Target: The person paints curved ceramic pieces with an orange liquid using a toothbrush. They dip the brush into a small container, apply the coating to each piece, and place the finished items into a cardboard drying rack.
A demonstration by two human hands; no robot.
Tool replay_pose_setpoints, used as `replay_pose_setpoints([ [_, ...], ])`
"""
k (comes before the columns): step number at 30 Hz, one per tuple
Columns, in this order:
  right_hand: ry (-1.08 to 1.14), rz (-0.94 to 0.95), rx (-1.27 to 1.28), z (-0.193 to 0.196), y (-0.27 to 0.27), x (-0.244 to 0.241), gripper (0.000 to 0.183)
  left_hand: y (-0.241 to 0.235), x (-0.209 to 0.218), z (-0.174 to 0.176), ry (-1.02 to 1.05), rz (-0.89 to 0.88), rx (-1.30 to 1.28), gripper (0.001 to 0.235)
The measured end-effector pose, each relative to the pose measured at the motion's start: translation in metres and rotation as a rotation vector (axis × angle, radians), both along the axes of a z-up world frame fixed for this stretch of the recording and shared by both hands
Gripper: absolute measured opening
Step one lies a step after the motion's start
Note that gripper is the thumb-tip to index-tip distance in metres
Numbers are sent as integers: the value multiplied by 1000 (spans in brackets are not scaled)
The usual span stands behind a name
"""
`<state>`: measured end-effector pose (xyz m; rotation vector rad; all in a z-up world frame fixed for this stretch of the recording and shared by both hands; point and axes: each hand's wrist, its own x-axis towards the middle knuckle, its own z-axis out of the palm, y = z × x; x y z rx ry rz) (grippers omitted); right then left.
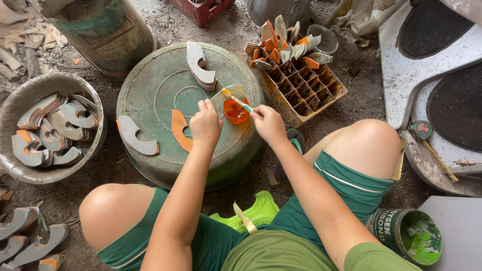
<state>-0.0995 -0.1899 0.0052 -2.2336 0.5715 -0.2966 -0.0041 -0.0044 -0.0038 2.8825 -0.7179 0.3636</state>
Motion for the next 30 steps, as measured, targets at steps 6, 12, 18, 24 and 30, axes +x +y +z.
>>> replay_pose_setpoints([
  [6,117,-170,200,-5,-2,2,21,7,5,-1,13,-12,14,69],
  [12,59,-58,186,-14,-6,-3,21,9,3,-2,1,-47,12,74],
  [18,5,-107,204,-29,-8,-22,19,14,12,-2,55,46,-7,72],
  [24,-76,-161,220,-36,-3,-15,19,8,4,-3,139,21,-124,67],
  [30,28,-11,246,-24,10,-19,20,14,13,-3,170,96,-156,62],
])
